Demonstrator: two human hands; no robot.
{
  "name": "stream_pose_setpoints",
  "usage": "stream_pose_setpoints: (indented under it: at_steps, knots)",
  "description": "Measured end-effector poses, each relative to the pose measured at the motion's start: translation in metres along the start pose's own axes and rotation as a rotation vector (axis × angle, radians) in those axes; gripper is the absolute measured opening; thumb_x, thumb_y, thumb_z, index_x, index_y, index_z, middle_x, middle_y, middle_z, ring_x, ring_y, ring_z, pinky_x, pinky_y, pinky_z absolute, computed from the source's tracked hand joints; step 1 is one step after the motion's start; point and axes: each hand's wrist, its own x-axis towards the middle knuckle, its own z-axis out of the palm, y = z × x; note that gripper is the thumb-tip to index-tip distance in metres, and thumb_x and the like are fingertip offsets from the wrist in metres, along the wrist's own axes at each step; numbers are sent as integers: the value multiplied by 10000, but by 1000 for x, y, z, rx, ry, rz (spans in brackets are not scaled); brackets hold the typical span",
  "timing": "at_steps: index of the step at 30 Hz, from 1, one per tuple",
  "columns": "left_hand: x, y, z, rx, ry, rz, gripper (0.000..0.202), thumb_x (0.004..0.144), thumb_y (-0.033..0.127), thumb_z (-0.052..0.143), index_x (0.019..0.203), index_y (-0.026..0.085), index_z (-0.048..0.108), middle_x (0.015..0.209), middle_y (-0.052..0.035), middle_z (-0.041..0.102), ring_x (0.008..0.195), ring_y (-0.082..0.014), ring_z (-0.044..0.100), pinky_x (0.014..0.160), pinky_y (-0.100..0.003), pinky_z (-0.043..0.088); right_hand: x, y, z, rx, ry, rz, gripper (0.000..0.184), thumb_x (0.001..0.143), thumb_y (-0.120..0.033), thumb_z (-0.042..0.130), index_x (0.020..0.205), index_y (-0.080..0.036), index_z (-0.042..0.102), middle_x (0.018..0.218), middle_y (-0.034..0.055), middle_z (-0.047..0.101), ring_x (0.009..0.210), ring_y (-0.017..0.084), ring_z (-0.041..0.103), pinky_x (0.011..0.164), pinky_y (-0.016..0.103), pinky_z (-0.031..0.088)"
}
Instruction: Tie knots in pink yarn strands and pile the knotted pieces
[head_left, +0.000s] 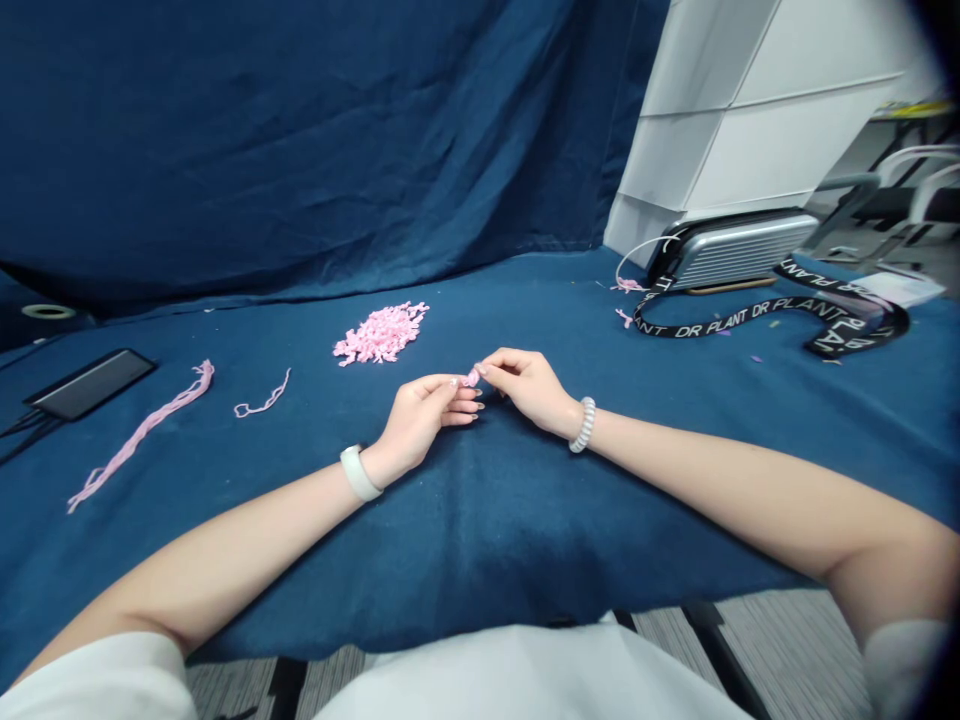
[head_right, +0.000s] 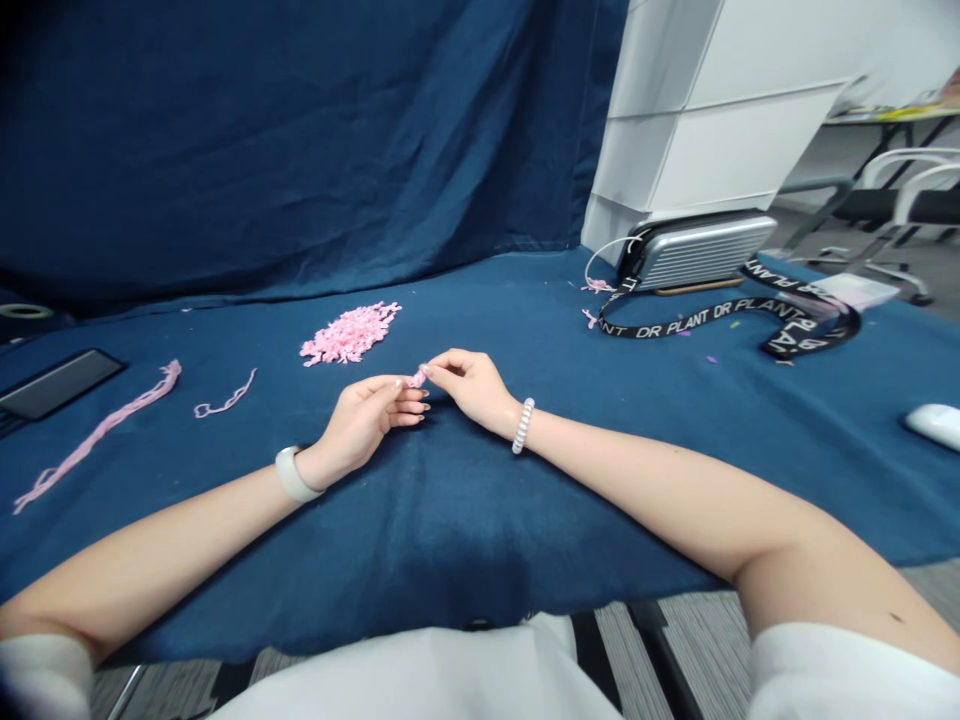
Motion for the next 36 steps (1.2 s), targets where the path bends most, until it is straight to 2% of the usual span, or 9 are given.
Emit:
stream_pose_setpoints:
  at_steps: [8,17,22,27,32,36]
  knots:
    - [-1,-1,2,69,-36,19,268,713,322,691,879,118,644,812,-61,673,707,-138,649,637,-249,539,-3,-1,1,-102,-21,-90,171,762,-288,616,662,-161,670,684,26,625,661,127,558,653,268,429]
    - [1,-3,1,83,2,29,246,735,316,665,868,109,656,791,-65,673,669,-126,642,610,-240,544,-3,-2,1,-138,-41,-140,151,785,-245,593,691,-155,670,717,33,627,676,125,560,662,268,427]
    - [2,-3,2,63,23,25,223,738,294,660,867,112,668,784,-62,675,666,-126,643,600,-234,545,-2,0,0,-93,-46,-118,203,791,-306,584,689,-145,652,698,24,596,647,113,522,639,258,405]
    - [2,-4,0,61,19,51,237,731,301,673,885,122,675,779,-49,671,685,-120,638,624,-236,551,0,6,-1,39,-53,35,329,825,-440,499,740,-143,610,642,0,534,548,91,456,532,232,374]
    - [2,-5,1,83,22,58,248,708,307,695,871,121,676,781,-46,674,691,-117,634,631,-234,549,-1,4,2,-98,-113,42,428,849,-520,422,634,-157,495,572,-26,447,539,87,413,532,229,336]
    - [1,-5,2,104,17,40,246,701,305,703,851,113,675,745,-46,677,673,-111,631,634,-226,544,-2,4,3,-193,-151,0,390,842,-483,464,629,-156,487,587,-26,461,561,88,396,553,231,323]
